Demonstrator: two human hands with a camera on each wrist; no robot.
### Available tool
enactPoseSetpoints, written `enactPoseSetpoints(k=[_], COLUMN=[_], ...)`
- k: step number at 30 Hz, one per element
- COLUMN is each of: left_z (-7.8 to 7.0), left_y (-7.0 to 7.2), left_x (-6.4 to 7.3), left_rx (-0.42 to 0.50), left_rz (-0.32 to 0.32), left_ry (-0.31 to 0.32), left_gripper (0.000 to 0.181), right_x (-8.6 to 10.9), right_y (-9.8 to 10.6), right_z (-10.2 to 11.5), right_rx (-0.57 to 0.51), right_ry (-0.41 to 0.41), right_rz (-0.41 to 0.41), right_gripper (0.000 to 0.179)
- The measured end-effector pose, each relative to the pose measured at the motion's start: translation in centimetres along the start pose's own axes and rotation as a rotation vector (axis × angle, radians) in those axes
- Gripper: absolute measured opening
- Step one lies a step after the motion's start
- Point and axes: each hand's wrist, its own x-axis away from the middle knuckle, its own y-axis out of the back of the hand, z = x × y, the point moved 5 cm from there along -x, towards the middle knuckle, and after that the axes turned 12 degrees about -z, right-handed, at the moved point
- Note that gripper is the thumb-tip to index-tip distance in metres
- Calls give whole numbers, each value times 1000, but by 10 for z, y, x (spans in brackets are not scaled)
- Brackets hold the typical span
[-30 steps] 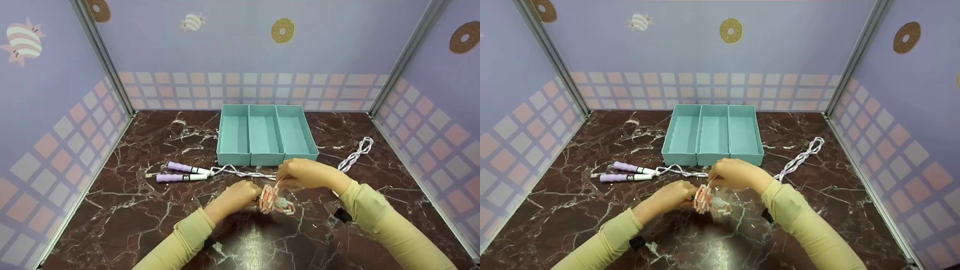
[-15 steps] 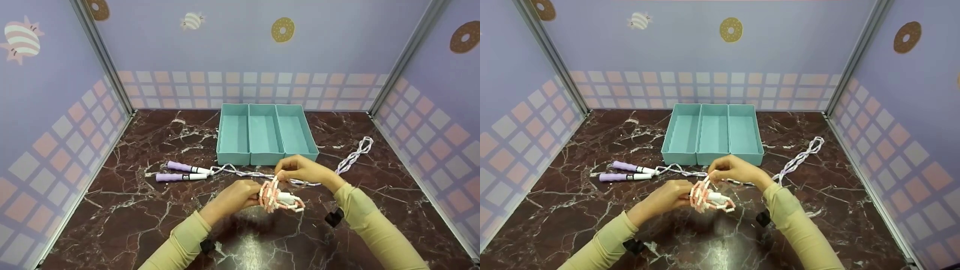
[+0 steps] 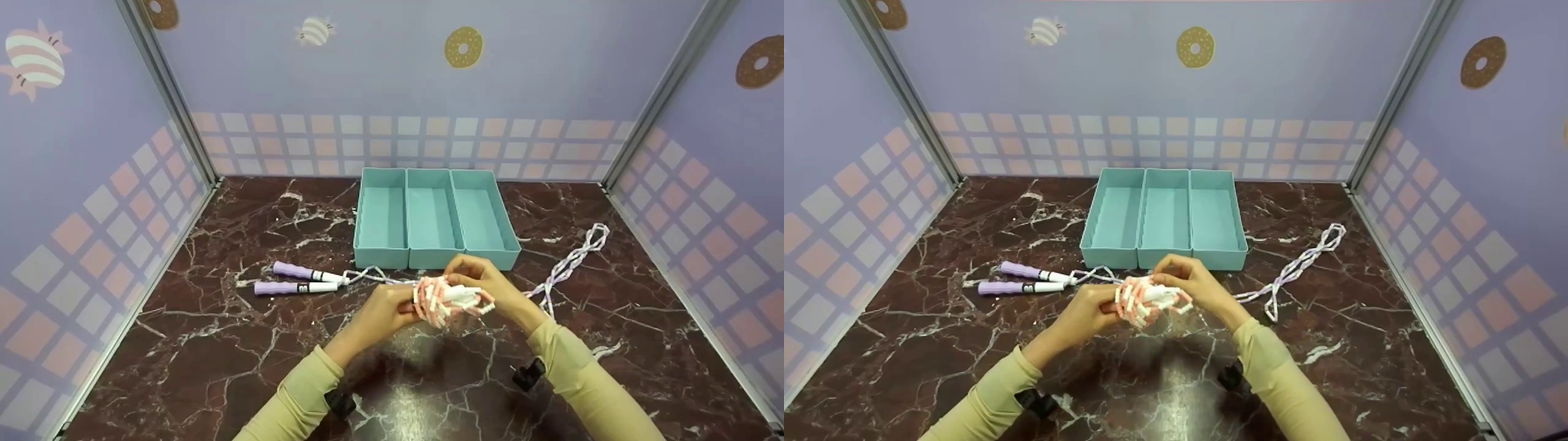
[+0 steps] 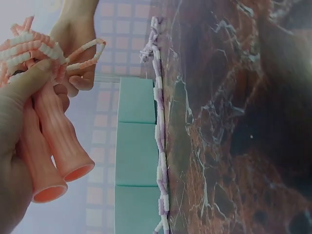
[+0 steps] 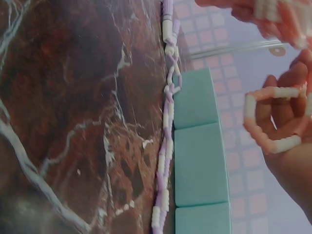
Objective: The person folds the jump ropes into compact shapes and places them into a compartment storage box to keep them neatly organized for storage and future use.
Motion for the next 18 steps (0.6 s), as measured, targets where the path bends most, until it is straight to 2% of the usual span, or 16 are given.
enactPoseSetpoints(k=[2, 4, 6, 11, 12, 18], left_z=[1, 2, 4, 10, 11, 13], left_y=[0, 1, 0, 0, 0, 0], left_x=[0, -1, -1, -1, -1, -2], left_rx=[10, 16, 24, 52, 56, 34], left_rz=[-43, -83, -119, -187, -195, -233], left_ry=[17, 43, 91, 287, 324, 405], left_gripper=[20, 18, 16, 12, 11, 13], right_x=[2, 5, 8, 17, 18, 25], right_y=[-1, -1, -2, -4, -5, -15], right_z=[0, 2, 3, 5, 6, 16], right_rx=[-2, 37, 82, 229, 258, 390], right_ry=[40, 92, 116, 94, 87, 87], right_rz=[-41, -87, -148, -285, -303, -389], right_gripper=[9, 23, 30, 16, 17, 19])
